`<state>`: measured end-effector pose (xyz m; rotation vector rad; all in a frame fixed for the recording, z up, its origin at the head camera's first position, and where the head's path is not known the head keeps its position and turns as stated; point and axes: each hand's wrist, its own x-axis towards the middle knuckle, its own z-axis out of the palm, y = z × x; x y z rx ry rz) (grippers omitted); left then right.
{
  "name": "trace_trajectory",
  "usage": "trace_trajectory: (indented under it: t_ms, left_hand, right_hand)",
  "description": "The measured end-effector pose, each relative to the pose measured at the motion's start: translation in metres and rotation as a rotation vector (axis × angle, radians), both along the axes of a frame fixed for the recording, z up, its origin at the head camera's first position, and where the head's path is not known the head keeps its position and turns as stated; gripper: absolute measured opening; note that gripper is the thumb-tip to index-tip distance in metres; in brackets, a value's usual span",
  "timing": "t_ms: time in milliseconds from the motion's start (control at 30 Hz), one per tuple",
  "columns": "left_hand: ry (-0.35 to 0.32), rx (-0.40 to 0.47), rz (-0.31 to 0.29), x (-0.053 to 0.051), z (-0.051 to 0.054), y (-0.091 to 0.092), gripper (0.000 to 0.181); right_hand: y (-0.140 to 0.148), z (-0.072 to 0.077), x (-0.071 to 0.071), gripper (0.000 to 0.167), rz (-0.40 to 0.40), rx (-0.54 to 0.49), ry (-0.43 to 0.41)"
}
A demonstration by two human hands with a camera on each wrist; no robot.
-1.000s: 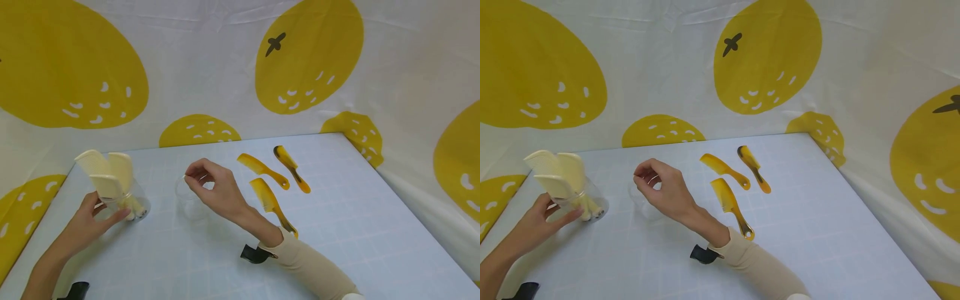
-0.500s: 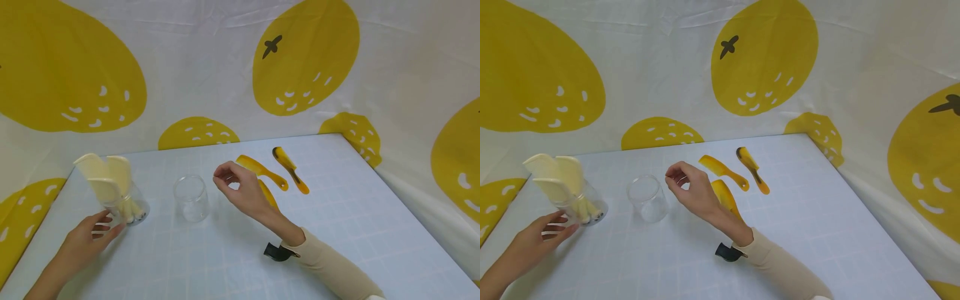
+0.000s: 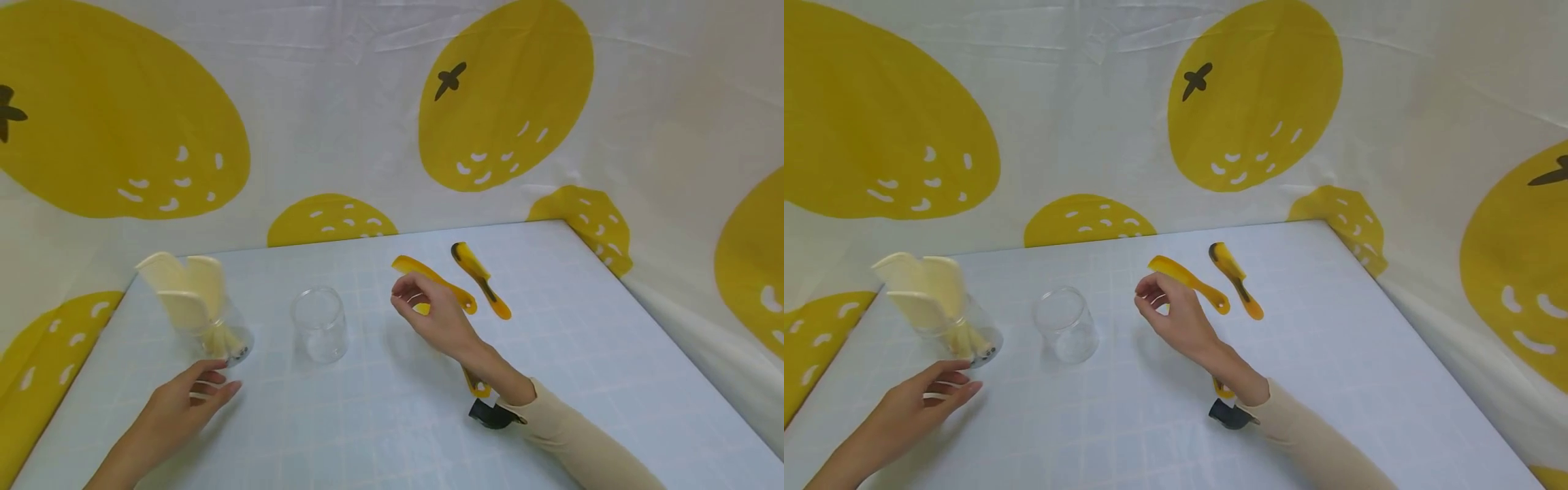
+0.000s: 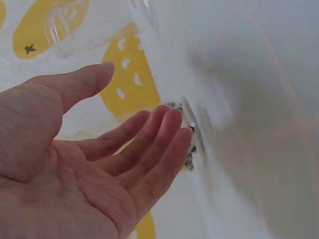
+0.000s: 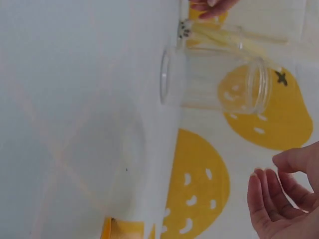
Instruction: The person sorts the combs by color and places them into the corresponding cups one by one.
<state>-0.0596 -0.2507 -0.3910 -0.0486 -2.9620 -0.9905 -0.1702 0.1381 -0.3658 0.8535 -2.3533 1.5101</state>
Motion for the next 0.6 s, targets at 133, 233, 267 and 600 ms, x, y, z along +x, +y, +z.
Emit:
trace_trajectory:
  t_ms: [133, 233, 267, 600]
  left_hand:
    - [0.045, 0.051, -0.028, -0.001, 0.003, 0.016, 0.045]
    - [0.040, 0.089, -0.042, -0.004, 0.007, 0.026, 0.049]
    - [0.036, 0.097, -0.046, -0.005, 0.008, 0.030, 0.050]
    - [0.123, 0.200, -0.116, -0.020, 0.014, 0.055, 0.054]
  right_hand:
    - [0.011, -0.004, -0.001, 0.016, -0.013, 0.039, -0.034]
    - [0.018, -0.006, -0.002, 0.019, -0.015, 0.070, -0.033]
    - [0.021, -0.007, -0.002, 0.020, -0.014, 0.079, -0.028]
    - [0.049, -0.015, -0.004, 0.028, -0.007, 0.217, 0.029]
